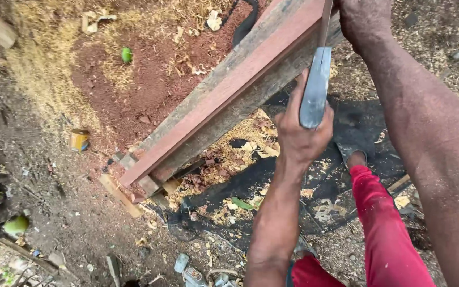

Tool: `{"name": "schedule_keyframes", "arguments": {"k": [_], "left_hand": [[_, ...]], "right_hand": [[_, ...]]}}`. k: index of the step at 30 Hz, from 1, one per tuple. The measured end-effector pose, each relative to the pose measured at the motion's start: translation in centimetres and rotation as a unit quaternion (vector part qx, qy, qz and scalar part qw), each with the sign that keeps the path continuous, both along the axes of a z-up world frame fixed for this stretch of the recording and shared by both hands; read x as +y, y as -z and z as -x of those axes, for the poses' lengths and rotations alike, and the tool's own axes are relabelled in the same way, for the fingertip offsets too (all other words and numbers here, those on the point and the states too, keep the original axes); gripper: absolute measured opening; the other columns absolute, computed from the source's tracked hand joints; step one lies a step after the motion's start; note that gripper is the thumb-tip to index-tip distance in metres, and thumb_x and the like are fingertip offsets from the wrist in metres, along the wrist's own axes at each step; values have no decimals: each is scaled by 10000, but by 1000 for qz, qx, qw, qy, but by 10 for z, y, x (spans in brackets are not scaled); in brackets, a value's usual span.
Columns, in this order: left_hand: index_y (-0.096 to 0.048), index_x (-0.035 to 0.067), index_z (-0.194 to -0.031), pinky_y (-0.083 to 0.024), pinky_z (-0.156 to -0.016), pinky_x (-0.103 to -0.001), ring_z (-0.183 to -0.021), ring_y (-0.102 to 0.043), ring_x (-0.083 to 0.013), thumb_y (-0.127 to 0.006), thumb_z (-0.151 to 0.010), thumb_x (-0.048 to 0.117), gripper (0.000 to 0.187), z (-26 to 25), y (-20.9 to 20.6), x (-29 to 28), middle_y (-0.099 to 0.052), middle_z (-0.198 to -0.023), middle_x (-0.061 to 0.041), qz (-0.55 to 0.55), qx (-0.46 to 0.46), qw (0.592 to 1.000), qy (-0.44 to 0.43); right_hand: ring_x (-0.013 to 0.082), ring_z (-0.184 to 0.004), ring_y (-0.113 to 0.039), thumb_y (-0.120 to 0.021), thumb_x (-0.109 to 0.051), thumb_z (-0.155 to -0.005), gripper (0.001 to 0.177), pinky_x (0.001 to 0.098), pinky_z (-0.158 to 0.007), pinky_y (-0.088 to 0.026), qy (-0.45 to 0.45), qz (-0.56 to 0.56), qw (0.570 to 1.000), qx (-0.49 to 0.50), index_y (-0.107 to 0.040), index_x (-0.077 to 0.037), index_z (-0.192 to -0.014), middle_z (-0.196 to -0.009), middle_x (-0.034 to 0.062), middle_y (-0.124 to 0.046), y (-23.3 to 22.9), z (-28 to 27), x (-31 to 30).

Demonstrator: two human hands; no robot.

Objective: Using a hand saw to cut through a thick wooden beam on an outdoor workbench.

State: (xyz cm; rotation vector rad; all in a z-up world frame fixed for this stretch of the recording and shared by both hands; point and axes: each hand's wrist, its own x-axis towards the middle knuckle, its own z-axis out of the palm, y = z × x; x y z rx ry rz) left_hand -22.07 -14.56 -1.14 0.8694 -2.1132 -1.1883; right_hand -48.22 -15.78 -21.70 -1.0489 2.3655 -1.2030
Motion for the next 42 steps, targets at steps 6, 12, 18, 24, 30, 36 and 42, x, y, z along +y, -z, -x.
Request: {"name": "schedule_keyframes", "arguments": {"k": [6,12,18,24,30,36,42], "left_hand": [[-420,-65,-1516,-632,-810,-350,-996,-791,-306,-755,-801,17,794,-133,-15,83,-696,-1305,-254,70,-79,994,15],[-416,-98,-1524,-714,-752,-361,-906,-832,-286,-755,-875,-7,737,-239,-12,145,-772,-1107,-221,-52,-58,997,17],[-385,-48,-1555,-652,-806,-325,-1010,-800,-294,-754,-819,24,826,-78,-4,46,-713,-1290,-246,-8,-59,998,28],[-483,55,-1539,-660,-877,-349,-1023,-795,-296,-763,-862,54,733,8,-7,-3,-736,-1282,-203,5,-5,999,-34],[-366,-39,-1572,-666,-904,-360,-1093,-780,-315,-740,-835,-4,827,-128,-14,77,-659,-1406,-242,-54,-23,998,29],[-381,-25,-1574,-667,-749,-304,-901,-839,-247,-746,-851,-25,810,-191,-5,123,-768,-1207,-197,-93,-39,994,32],[-426,12,-1583,-630,-967,-366,-1190,-740,-334,-774,-858,28,805,-40,-5,31,-670,-1388,-225,-53,-12,999,4]], "right_hand": [[315,-899,-668,-579,-58,-1143,136,475,-704,-527,-6,-40,983,177,-714,-43,-1138,-1002,177,-691,0,1,3],[161,-984,-639,-776,-220,-1061,286,426,-793,-553,117,66,990,-33,-604,-12,-1156,-1012,96,-643,-34,-7,1],[67,-643,-650,-650,-153,-1079,188,281,-597,-575,88,51,988,-118,-810,-104,-994,-775,-16,-725,-74,-18,-11],[97,-660,-605,-706,-227,-1127,256,299,-602,-523,87,42,984,-150,-799,-52,-965,-784,41,-707,-75,-18,-13],[106,-758,-687,-691,-174,-1149,229,291,-682,-571,31,167,979,-115,-801,-4,-1039,-871,45,-760,-74,-20,-5],[111,-797,-671,-650,-143,-1104,225,306,-693,-544,44,124,987,-95,-804,8,-1040,-895,66,-731,-78,-26,3],[98,-768,-663,-672,-217,-1147,256,298,-690,-550,75,88,984,-135,-790,-18,-1036,-857,42,-737,-71,-21,-6]]}}
